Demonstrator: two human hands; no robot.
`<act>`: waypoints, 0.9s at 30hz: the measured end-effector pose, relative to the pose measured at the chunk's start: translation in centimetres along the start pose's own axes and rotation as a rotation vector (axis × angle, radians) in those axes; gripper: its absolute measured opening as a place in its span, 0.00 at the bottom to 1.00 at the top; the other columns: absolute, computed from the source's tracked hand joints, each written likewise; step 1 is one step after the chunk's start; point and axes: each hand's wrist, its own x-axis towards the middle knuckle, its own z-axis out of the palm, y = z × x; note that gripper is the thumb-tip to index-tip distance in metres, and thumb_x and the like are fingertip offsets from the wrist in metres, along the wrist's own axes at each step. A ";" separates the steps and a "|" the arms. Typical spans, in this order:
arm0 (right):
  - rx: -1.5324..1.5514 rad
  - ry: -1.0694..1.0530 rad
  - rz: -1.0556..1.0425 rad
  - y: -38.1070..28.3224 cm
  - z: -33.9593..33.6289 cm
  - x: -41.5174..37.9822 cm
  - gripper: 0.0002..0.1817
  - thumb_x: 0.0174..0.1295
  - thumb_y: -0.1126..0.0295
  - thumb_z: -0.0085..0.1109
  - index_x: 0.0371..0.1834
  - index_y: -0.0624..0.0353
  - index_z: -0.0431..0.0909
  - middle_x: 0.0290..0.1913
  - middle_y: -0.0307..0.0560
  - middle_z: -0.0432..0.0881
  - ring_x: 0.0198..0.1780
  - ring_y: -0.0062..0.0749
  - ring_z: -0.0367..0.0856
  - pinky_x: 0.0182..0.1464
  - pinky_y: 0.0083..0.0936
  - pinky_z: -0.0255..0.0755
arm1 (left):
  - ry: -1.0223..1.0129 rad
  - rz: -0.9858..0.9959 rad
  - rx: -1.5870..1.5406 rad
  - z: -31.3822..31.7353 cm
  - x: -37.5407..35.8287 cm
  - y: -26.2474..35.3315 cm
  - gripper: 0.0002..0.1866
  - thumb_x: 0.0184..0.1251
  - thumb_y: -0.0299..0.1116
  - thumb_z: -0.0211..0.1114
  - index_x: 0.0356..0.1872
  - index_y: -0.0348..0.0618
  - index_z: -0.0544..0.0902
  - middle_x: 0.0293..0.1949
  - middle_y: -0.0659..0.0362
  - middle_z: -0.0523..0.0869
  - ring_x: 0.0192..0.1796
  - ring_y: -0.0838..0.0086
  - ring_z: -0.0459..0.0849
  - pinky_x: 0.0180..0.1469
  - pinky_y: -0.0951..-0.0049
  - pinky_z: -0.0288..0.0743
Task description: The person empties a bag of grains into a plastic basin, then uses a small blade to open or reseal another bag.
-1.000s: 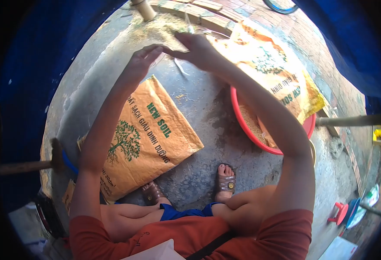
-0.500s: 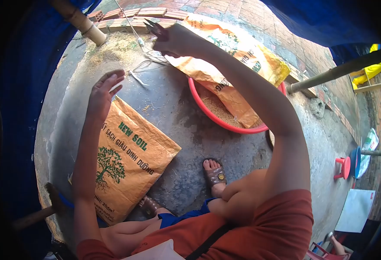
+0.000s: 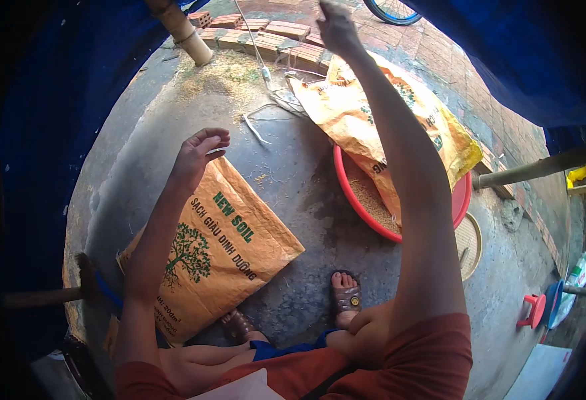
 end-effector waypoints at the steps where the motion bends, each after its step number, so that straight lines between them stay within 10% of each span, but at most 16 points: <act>1: 0.352 0.002 0.271 0.1 -0.4 0.4 0.22 0.59 0.73 0.46 0.59 0.56 0.59 0.50 0.55 0.69 0.34 0.34 0.80 0.30 0.21 0.75 | -0.009 -0.006 0.011 -0.5 0.1 -0.5 0.09 0.61 0.28 0.51 0.39 0.41 0.78 0.37 0.60 0.80 0.42 0.77 0.77 0.47 0.76 0.70; 2: 0.702 0.004 0.545 -0.1 -0.7 0.6 0.27 0.59 0.70 0.49 0.62 0.49 0.55 0.58 0.61 0.63 0.32 0.37 0.80 0.25 0.22 0.75 | -0.019 -0.013 0.024 -0.9 0.1 -0.9 0.09 0.61 0.28 0.51 0.39 0.41 0.78 0.37 0.60 0.80 0.42 0.77 0.77 0.47 0.76 0.70; 5: 0.772 -0.158 0.639 -4.0 -1.5 -2.2 0.19 0.59 0.77 0.40 0.56 0.57 0.62 0.36 0.57 0.76 0.30 0.36 0.82 0.26 0.26 0.77 | -0.063 -0.028 0.100 -2.0 -0.4 -1.6 0.09 0.61 0.28 0.51 0.40 0.41 0.78 0.36 0.60 0.80 0.41 0.78 0.77 0.46 0.77 0.71; 8: 0.873 -0.843 0.755 -7.9 -1.7 -6.2 0.20 0.57 0.79 0.40 0.55 0.59 0.63 0.32 0.48 0.78 0.24 0.28 0.80 0.22 0.22 0.74 | -0.113 -0.066 0.223 -3.7 -1.8 -2.6 0.10 0.62 0.29 0.52 0.41 0.40 0.77 0.35 0.60 0.80 0.41 0.79 0.77 0.46 0.77 0.70; 13: 0.685 -1.460 0.513 -15.0 -0.6 -15.0 0.14 0.54 0.76 0.47 0.45 0.58 0.71 0.22 0.42 0.72 0.26 0.26 0.74 0.31 0.28 0.70 | -0.305 -0.160 0.626 -9.6 -5.5 -4.8 0.13 0.61 0.31 0.54 0.44 0.37 0.75 0.37 0.56 0.80 0.42 0.74 0.78 0.44 0.75 0.71; 17: 0.586 -1.289 0.179 -16.9 2.9 -23.5 0.10 0.55 0.72 0.48 0.41 0.59 0.71 0.20 0.44 0.71 0.25 0.26 0.73 0.29 0.28 0.68 | -0.166 -0.359 0.793 -15.4 -9.2 -6.0 0.15 0.61 0.33 0.55 0.46 0.36 0.74 0.40 0.52 0.79 0.46 0.69 0.77 0.47 0.71 0.70; 20: 0.581 -1.084 0.796 -20.1 2.8 -25.3 0.19 0.51 0.62 0.60 0.40 0.61 0.69 0.22 0.43 0.72 0.23 0.26 0.70 0.28 0.24 0.66 | 0.032 -0.333 0.843 -20.8 -11.7 -9.2 0.15 0.61 0.32 0.54 0.47 0.36 0.74 0.40 0.52 0.80 0.45 0.69 0.77 0.47 0.71 0.70; 24: 0.566 -1.178 0.829 -25.9 1.5 -26.8 0.40 0.42 0.49 0.66 0.50 0.68 0.62 0.33 0.52 0.76 0.36 0.34 0.75 0.40 0.27 0.69 | 0.268 -0.598 1.339 -23.7 -15.3 -13.1 0.37 0.49 0.49 0.63 0.60 0.45 0.62 0.58 0.50 0.65 0.59 0.61 0.65 0.58 0.63 0.60; 26: 0.539 -1.013 0.668 -26.4 2.2 -28.9 0.35 0.43 0.52 0.66 0.47 0.66 0.66 0.28 0.46 0.76 0.28 0.27 0.75 0.30 0.23 0.69 | 0.298 -0.607 1.262 -26.0 -17.0 -16.1 0.40 0.47 0.50 0.64 0.61 0.47 0.58 0.60 0.50 0.61 0.62 0.60 0.59 0.60 0.62 0.57; 27: 0.754 -1.267 0.965 -26.4 2.2 -27.7 0.31 0.43 0.54 0.66 0.45 0.64 0.69 0.24 0.43 0.74 0.22 0.23 0.72 0.23 0.21 0.65 | 0.325 -0.609 1.190 -26.7 -17.6 -16.6 0.44 0.46 0.52 0.64 0.63 0.48 0.55 0.62 0.51 0.57 0.65 0.60 0.54 0.62 0.61 0.53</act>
